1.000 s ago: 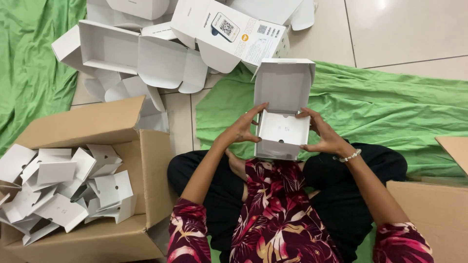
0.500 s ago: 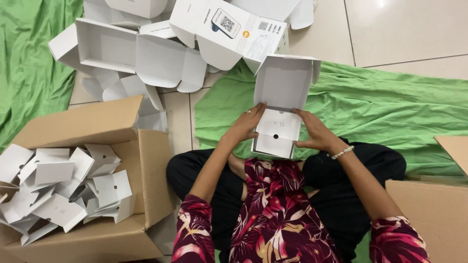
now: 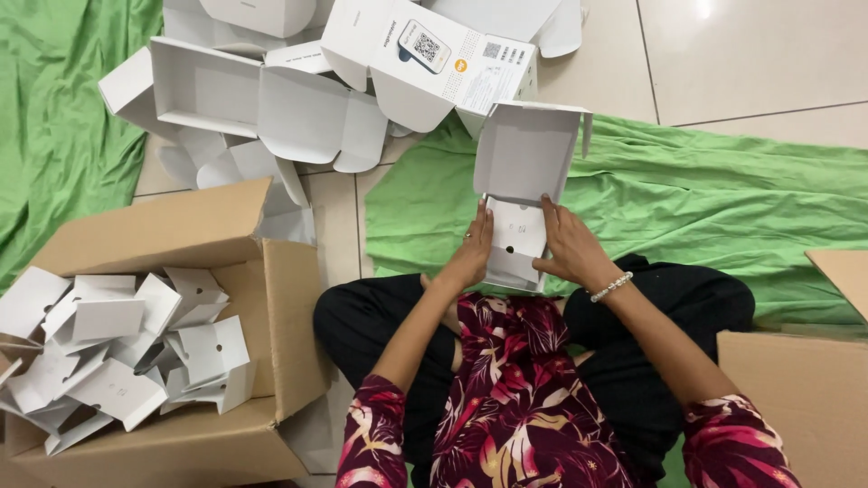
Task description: The person packages instruction manuals and components into product boxes.
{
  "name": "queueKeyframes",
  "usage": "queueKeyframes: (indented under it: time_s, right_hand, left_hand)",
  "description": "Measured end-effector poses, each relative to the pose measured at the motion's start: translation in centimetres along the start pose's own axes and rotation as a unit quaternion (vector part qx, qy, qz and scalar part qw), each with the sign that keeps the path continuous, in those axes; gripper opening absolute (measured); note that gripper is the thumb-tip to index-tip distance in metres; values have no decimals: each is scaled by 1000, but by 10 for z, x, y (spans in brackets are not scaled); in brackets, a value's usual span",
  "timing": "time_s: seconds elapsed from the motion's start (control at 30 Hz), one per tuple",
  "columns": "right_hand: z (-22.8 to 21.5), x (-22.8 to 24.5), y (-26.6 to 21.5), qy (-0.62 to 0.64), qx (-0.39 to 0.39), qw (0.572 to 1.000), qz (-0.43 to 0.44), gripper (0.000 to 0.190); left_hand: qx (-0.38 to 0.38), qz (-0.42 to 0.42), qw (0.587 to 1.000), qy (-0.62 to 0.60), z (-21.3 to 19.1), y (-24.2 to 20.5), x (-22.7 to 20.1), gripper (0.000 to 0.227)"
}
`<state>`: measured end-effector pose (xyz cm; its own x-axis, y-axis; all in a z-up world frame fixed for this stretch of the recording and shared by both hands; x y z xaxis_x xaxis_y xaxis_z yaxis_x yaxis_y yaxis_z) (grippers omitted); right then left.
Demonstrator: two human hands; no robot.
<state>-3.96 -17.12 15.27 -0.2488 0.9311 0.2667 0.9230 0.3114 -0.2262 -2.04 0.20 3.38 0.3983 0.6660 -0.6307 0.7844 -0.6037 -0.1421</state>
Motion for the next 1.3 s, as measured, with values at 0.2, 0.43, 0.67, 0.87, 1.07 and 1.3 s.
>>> queueKeyframes:
  time_s: [0.2,0.43,0.67,0.87,1.07,1.3]
  right_hand:
    - [4,-1,8,4,53,998,40,129]
    - [44,-31,0,218,-173,961,4,134]
    - [31,-15,7,8,-185,983,-1,102]
    - [28,-5,11,-81,-242,967,-27,95]
    - [34,-25,26,-31,-135,990,-5,91]
    - [15,-21,30,-50,-34,998,20,99]
  left_hand:
    - [-115,5,993,2,14,-8,6,118]
    - [-115,-35,992,-45,22,-6,-1,124]
    - [-138,-87,986,-34,13,-15,-17,117]
    - [-136,-91,985,-61,2,-22,-24,115]
    - [-187,-49,980,-49,9,-22,-24,113]
    - [-164,-71,982,-52,7,-18,-31,114]
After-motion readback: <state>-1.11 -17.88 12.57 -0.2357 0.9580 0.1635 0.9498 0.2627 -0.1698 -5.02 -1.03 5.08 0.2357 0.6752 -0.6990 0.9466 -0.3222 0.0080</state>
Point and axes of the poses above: each hand's wrist, its own y-axis towards the middle knuckle, its own z-axis out of the palm, x = y × z, the point moved 6 cm from there along y, towards the middle knuckle, and after that the axes turned 3 degrees about z, right-handed, at the moved point
